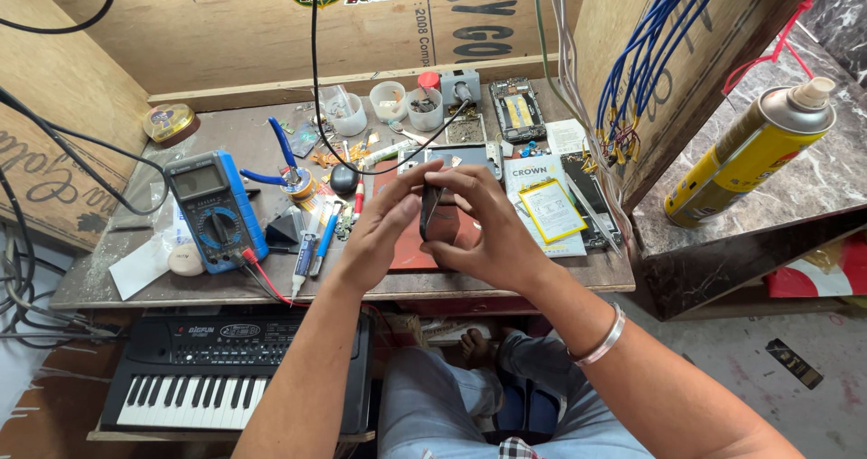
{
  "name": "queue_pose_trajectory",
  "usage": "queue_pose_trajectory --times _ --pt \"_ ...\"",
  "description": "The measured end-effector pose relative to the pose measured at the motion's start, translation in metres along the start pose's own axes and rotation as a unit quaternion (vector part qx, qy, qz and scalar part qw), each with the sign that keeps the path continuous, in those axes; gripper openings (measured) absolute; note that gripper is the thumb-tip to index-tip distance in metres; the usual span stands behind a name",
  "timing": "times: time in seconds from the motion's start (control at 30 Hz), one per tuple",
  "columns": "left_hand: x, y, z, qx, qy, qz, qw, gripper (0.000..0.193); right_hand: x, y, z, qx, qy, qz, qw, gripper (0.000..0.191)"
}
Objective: The person removes a protective film from a smartphone screen, then uses a metal spudger to pry and separate the screen assembly from the phone's frame. The person handles the phone and screen components while working at a cluttered electronics repair bench.
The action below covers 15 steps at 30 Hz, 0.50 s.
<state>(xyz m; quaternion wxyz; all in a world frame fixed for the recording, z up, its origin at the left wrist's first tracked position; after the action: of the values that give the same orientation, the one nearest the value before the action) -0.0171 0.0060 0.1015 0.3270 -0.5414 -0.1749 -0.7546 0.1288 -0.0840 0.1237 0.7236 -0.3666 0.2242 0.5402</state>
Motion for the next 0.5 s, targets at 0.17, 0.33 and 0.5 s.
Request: queue_pose_trajectory --times 0.17,0.33,0.5 --pt "0.013 0.002 -0.003 -0.058 0.073 0.126 0.988 0.081 -0.002 -0.006 0.000 0.011 -0.059 -0.089 0.994 0.062" --pt "0.009 -0.001 0.002 -0.043 0.095 0.172 0.980 0.070 -0.007 -0.006 -0.002 0.017 -0.062 -0.127 0.990 0.054" --pt "0.001 -0.005 0.006 -0.022 0.066 0.173 0.982 0.063 -0.010 -0.013 0.007 -0.013 -0.108 -0.154 0.982 0.050"
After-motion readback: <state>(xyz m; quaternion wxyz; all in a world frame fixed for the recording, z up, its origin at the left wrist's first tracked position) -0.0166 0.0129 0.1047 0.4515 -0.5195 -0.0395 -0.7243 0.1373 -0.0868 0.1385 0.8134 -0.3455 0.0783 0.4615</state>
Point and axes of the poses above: each hand's wrist, its own z-axis towards the middle knuckle, its own y-axis out of the palm, x = y × z, the point moved 4 cm from there along z, towards the middle knuckle, and after that the axes turned 8 degrees about z, right-handed, at the moved point
